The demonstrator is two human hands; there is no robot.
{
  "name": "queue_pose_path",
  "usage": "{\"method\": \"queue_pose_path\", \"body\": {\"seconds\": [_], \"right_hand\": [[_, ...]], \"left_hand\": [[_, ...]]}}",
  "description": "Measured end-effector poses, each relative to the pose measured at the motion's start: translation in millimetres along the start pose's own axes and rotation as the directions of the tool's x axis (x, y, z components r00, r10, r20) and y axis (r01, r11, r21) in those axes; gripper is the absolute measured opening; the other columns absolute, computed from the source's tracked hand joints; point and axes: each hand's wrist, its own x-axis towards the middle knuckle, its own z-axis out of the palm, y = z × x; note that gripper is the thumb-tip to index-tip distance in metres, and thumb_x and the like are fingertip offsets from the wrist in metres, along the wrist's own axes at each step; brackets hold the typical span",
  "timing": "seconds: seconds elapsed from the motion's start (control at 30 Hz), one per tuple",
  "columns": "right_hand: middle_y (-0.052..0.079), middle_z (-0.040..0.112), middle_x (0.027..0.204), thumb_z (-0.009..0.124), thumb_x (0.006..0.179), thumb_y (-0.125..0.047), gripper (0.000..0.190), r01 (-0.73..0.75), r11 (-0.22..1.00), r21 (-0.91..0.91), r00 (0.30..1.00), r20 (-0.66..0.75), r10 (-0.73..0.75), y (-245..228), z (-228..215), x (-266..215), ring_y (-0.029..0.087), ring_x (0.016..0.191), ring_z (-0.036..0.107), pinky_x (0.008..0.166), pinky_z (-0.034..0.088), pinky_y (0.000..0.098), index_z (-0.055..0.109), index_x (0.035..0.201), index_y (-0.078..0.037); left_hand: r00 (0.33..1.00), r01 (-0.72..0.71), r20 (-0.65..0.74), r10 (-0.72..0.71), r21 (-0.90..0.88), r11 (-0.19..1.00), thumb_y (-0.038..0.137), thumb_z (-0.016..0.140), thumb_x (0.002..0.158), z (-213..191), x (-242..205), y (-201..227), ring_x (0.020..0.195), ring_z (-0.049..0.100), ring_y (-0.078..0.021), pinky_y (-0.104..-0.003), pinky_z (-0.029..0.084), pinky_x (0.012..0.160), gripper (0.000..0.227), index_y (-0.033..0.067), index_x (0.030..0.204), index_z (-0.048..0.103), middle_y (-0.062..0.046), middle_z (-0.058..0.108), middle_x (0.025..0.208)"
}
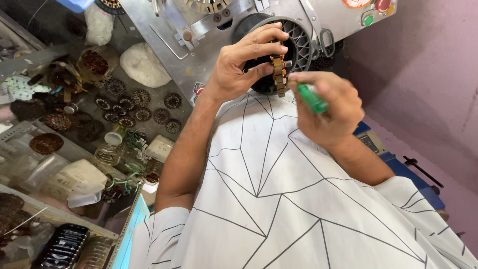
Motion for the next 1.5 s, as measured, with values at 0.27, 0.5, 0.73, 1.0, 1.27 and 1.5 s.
{"method": "queue_pose_path", "body": {"seconds": [0.27, 0.5, 0.73, 1.0, 1.27, 1.5], "right_hand": [[0.020, 0.067, 0.107, 0.076, 0.104, 0.018, 0.075, -0.238, 0.962, 0.130, 0.963, -0.099, 0.252, 8.4, 2.4, 5.5, 0.022, 0.091, 0.073, 0.079, 0.061, 0.0245, 0.026, 0.151, -0.010], [0.020, 0.068, 0.107, 0.078, 0.100, 0.014, 0.073, -0.105, 0.992, 0.063, 0.990, -0.093, 0.111, 10.5, 8.3, 10.8, 0.022, 0.090, 0.073, 0.077, 0.062, 0.0256, 0.028, 0.149, -0.008], [0.022, 0.072, 0.105, 0.077, 0.101, 0.013, 0.068, -0.052, 0.997, 0.051, 0.998, -0.035, 0.054, 13.0, 4.2, 13.5, 0.024, 0.094, 0.076, 0.077, 0.064, 0.0265, 0.032, 0.148, -0.006], [0.020, 0.063, 0.112, 0.070, 0.110, 0.019, 0.070, -0.372, 0.903, 0.217, 0.927, 0.037, 0.373, 12.9, -10.0, 10.9, 0.024, 0.094, 0.070, 0.085, 0.061, 0.0287, 0.024, 0.152, -0.013], [0.019, 0.060, 0.110, 0.061, 0.109, 0.028, 0.072, -0.350, 0.901, 0.257, 0.923, 0.256, 0.285, 27.4, -29.9, 34.5, 0.024, 0.097, 0.072, 0.096, 0.064, 0.0339, 0.016, 0.150, -0.010], [0.019, 0.064, 0.102, 0.073, 0.101, 0.018, 0.071, -0.319, 0.942, 0.102, 0.939, 0.171, 0.300, 4.2, -22.7, 33.0, 0.023, 0.085, 0.071, 0.074, 0.059, 0.0257, 0.024, 0.145, -0.007]], "left_hand": [[1.000, 0.015, -0.011, -0.015, -0.021, 1.000, 0.012, 0.078, 0.100, 0.6, -0.3, 0.0, 0.147, 0.053, -0.0294, -0.041, 0.046, 0.124, 0.030, 0.0084, 0.129, 0.071, -0.008, 0.065, 0.143], [1.000, 0.007, -0.018, -0.008, -0.010, 1.000, 0.015, 0.077, 0.102, 1.8, -1.4, 0.7, 0.144, 0.053, -0.0290, -0.041, 0.046, 0.124, 0.029, 0.0082, 0.129, 0.071, -0.008, 0.065, 0.144], [1.000, 0.014, -0.015, -0.014, -0.009, 1.000, 0.018, 0.076, 0.102, 0.5, -1.0, 1.7, 0.143, 0.054, -0.0289, -0.041, 0.047, 0.123, 0.029, 0.0078, 0.129, 0.071, -0.009, 0.065, 0.143], [1.000, 0.005, -0.027, -0.005, -0.024, 1.000, 0.015, 0.078, 0.100, 2.8, -1.4, 1.2, 0.144, 0.053, -0.0282, -0.041, 0.045, 0.124, 0.030, 0.0074, 0.129, 0.071, -0.009, 0.065, 0.143], [1.000, 0.018, -0.022, -0.017, 0.002, 1.000, 0.014, 0.076, 0.101, 3.5, -2.5, 4.3, 0.143, 0.054, -0.0280, -0.040, 0.047, 0.122, 0.029, 0.0075, 0.129, 0.070, -0.009, 0.064, 0.143], [0.999, 0.016, -0.035, -0.016, 0.003, 1.000, 0.015, 0.075, 0.101, 4.5, -2.2, 10.9, 0.147, 0.055, -0.0294, -0.040, 0.047, 0.121, 0.029, 0.0080, 0.129, 0.070, -0.009, 0.065, 0.143]]}}
